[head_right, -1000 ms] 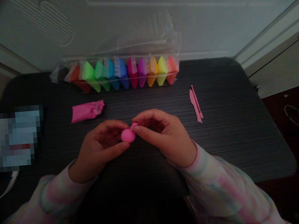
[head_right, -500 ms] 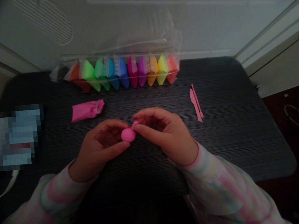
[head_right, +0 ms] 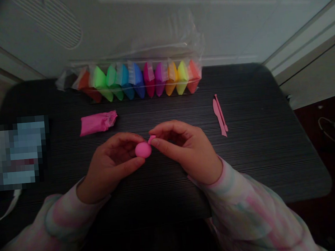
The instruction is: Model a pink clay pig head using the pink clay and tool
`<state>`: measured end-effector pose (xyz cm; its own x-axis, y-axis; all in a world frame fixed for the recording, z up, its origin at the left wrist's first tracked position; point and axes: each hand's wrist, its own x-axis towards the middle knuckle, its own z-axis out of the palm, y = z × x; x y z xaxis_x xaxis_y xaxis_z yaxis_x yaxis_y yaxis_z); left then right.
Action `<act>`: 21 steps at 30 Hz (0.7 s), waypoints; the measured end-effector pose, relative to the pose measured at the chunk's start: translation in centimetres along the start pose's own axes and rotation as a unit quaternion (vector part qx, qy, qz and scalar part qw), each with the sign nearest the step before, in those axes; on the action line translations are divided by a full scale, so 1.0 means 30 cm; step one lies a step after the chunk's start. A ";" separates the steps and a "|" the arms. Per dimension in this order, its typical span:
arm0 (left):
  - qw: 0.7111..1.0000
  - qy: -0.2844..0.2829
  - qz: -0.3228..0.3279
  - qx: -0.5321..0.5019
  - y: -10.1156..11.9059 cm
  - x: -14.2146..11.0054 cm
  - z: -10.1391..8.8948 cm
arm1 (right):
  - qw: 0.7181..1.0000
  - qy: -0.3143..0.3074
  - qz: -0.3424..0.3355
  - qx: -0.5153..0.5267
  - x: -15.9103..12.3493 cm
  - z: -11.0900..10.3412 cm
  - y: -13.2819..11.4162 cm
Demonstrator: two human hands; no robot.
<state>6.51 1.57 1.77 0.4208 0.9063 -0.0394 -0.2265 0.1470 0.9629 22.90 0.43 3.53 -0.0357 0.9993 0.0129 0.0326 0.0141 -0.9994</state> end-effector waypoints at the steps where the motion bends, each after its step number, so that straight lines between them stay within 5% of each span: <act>1: 1.000 0.001 0.002 -0.002 0.000 0.000 0.000 | 1.000 -0.001 0.000 0.001 0.000 0.000 0.000; 21: 1.000 0.003 -0.001 -0.027 -0.005 -0.001 0.003 | 1.000 -0.011 0.015 -0.001 -0.003 0.004 0.002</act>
<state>6.61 1.50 1.66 0.4162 0.9082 -0.0440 -0.2732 0.1711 0.9466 22.79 0.32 3.47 -0.0558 0.9983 -0.0172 0.0367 -0.0151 -0.9992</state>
